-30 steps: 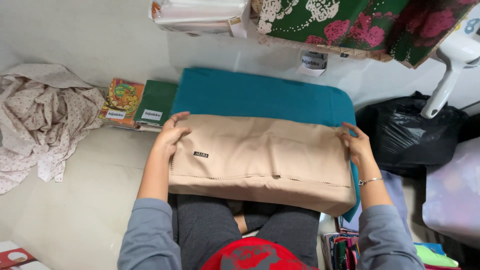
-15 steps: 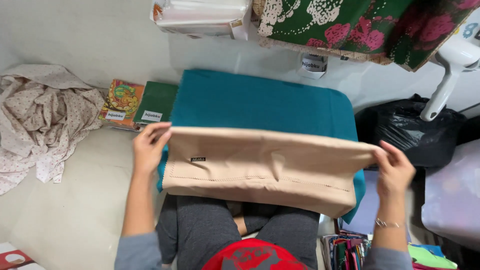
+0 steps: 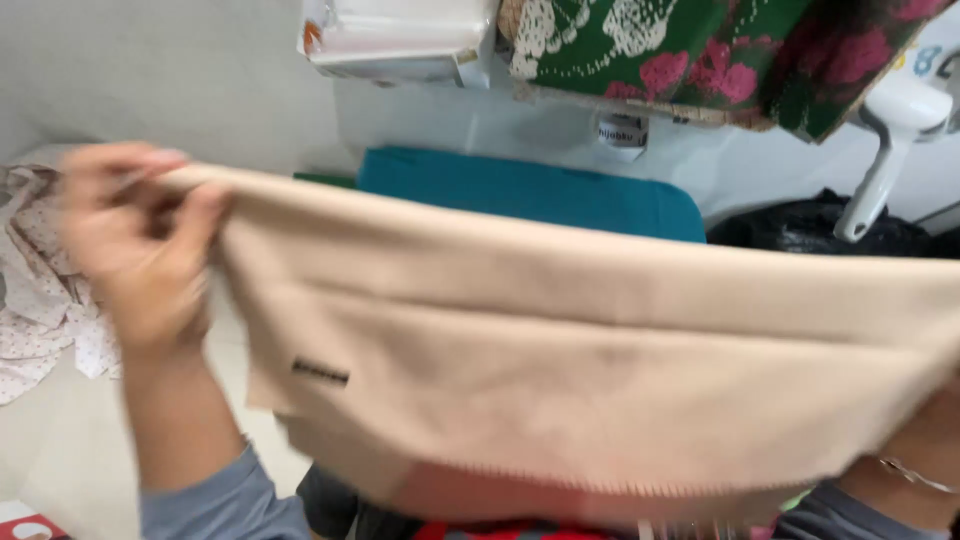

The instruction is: Cleaning a piece of beige fabric with a lint roller and folding it on a small table.

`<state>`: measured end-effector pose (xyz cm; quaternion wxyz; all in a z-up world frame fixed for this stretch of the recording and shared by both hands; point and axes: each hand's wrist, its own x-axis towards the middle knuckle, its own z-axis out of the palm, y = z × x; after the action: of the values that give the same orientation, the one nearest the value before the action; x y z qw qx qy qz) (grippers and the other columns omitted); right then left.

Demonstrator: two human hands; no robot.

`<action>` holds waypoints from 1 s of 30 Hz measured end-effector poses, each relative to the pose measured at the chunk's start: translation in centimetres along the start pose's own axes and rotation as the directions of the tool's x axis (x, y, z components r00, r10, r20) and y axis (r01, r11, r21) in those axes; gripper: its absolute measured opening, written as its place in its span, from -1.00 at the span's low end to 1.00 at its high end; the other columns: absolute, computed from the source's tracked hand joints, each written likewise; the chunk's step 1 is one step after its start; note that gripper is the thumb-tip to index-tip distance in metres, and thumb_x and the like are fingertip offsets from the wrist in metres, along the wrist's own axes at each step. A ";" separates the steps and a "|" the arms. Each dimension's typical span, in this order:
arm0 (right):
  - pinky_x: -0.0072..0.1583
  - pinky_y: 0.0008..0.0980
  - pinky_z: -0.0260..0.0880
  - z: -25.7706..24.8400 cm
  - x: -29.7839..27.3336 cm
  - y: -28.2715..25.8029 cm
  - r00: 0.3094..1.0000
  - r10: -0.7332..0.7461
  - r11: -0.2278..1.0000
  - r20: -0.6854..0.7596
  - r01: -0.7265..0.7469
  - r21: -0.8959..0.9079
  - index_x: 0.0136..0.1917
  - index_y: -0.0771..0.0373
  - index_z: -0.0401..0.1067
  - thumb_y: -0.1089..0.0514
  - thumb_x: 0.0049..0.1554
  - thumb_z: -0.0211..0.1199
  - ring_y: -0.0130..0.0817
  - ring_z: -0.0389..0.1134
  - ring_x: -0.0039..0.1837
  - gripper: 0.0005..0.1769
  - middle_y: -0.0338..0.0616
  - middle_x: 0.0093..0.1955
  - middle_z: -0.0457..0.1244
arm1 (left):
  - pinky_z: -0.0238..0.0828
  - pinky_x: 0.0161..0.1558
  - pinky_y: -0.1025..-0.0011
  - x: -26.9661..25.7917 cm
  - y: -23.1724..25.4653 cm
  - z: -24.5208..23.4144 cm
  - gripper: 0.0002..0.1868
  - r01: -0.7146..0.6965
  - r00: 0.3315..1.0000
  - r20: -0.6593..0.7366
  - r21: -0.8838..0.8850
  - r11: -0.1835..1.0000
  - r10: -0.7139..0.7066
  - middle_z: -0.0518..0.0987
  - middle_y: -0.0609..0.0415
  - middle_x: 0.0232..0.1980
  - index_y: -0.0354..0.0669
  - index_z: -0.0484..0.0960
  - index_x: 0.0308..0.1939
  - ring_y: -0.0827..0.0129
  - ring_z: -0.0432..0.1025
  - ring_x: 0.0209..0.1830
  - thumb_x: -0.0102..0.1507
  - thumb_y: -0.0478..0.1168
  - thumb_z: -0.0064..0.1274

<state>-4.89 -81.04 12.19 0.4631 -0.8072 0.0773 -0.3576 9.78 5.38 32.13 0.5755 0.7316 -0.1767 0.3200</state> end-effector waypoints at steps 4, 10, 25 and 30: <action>0.34 -0.48 0.39 12.3 2.4 -13.3 0.993 -0.035 0.996 -0.115 0.044 0.076 0.46 0.17 0.28 0.18 0.59 0.14 -0.36 0.26 0.26 -0.77 -0.09 0.32 0.21 | 0.39 -0.25 0.67 3.2 -6.7 5.2 -0.66 0.269 0.963 0.049 -0.159 0.950 -0.264 0.53 0.13 -0.14 -0.06 0.48 0.03 0.54 0.39 -0.28 0.32 -0.52 0.21; 0.19 -0.69 0.43 23.1 4.7 -10.8 0.974 0.137 0.975 -0.179 -0.100 0.199 0.14 0.20 0.49 0.32 0.29 0.39 -0.64 0.34 0.02 -0.83 -0.33 0.02 0.35 | 0.39 -0.24 0.61 3.9 -20.4 12.2 -0.70 0.477 0.876 0.146 -0.118 0.871 -0.460 0.59 0.12 -0.19 -0.14 0.54 -0.01 0.55 0.41 -0.32 0.24 -0.50 0.13; 0.05 -0.07 0.44 29.3 6.0 3.9 0.878 0.478 0.864 0.024 -0.465 -0.192 0.31 0.14 0.51 0.20 0.21 0.43 -0.10 0.40 0.03 -0.61 0.05 -0.05 0.35 | 0.45 -0.21 0.22 1.8 -36.0 20.5 -0.76 0.637 0.711 0.063 0.367 0.678 -0.701 0.60 -0.04 -0.26 -0.01 0.49 -0.02 0.17 0.51 -0.22 0.26 -0.24 0.14; 0.25 0.35 0.30 28.6 3.6 -8.6 0.807 0.569 0.800 0.159 -0.499 -0.333 0.57 0.33 0.23 0.26 0.24 0.31 0.38 0.26 0.29 -0.33 0.43 0.14 0.27 | 0.47 0.06 -0.03 0.8 -31.1 16.9 -0.51 0.548 0.616 0.186 0.597 0.586 -0.765 0.64 -0.28 -0.03 -0.09 0.38 0.18 -0.13 0.53 0.10 0.25 -0.06 0.17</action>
<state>14.49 -58.04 11.91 0.4349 -0.8465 0.2931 -0.0920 34.36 -2.14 7.80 0.3973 0.9124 0.0803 -0.0575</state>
